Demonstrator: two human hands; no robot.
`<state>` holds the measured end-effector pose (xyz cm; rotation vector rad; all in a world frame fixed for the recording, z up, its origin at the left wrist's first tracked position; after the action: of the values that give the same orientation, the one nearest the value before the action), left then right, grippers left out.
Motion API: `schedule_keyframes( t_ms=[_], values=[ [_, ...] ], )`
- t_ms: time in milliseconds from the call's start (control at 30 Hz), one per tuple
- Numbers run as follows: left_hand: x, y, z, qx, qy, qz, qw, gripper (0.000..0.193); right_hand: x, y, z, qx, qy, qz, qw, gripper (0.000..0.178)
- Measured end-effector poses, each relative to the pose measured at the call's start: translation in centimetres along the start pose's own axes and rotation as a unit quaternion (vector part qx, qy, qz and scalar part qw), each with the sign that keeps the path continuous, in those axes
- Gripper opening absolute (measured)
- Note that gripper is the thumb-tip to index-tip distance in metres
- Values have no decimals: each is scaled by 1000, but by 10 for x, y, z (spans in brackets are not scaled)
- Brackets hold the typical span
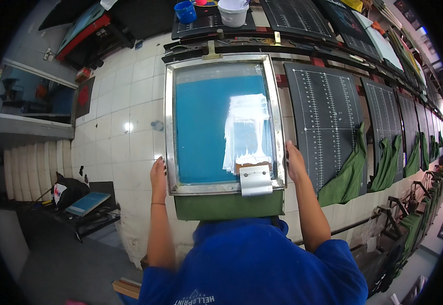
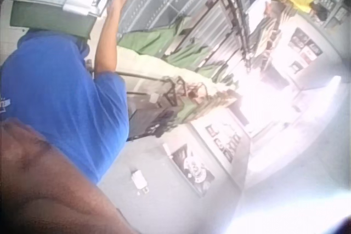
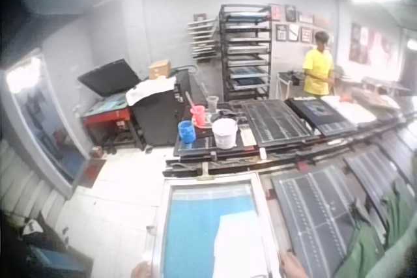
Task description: The person places green tank tops onto a screen printing press, aligns them with the grid, and uses a squeegee to apply white ink through a screen. The person repeats this process for multiple garments.
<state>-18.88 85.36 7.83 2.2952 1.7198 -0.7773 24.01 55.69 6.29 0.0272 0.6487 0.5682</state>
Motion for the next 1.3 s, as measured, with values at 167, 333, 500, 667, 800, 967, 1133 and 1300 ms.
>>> schedule_keyframes(
  t_ms=[167, 333, 500, 667, 800, 967, 1133, 1300],
  values=[
    [-45, -31, 65, -94, -109, 46, 989, 64, -38, -20, -62, 74, 141, 63, 985, 63],
    [-93, -43, 124, -131, -206, 29, 969, 76, -23, -18, -43, 26, 25, 85, 996, 42],
    [-121, -45, 139, -121, -224, 57, 965, 74, -8, -18, -25, 41, -32, 46, 998, 34],
    [-132, -45, 129, -70, -204, 72, 974, 71, -9, -11, -25, 129, 0, 76, 989, 33],
    [-108, -69, 98, 8, -103, -36, 994, 67, -13, -12, -23, -7, -94, 47, 994, 32],
    [-67, -28, 16, 92, -14, -59, 994, 59, -20, -15, -5, -201, -163, -8, 966, 39],
    [-58, -19, 13, 94, 0, -51, 994, 54, -22, -16, -11, -225, -130, 3, 966, 41],
    [-53, -8, 24, 50, -15, -7, 999, 49, -16, -24, -18, -242, -165, -58, 954, 48]
  ],
)
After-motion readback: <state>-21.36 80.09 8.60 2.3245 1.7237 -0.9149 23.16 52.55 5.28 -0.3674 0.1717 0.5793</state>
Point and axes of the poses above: each hand's wrist, its own x-axis towards the middle knuckle, its own y-axis out of the palm, z = x × y, the point moved 9 cm from there along x, towards the middle knuckle, and after that the axes turned 4 degrees about -y, right-handed, at the moved point
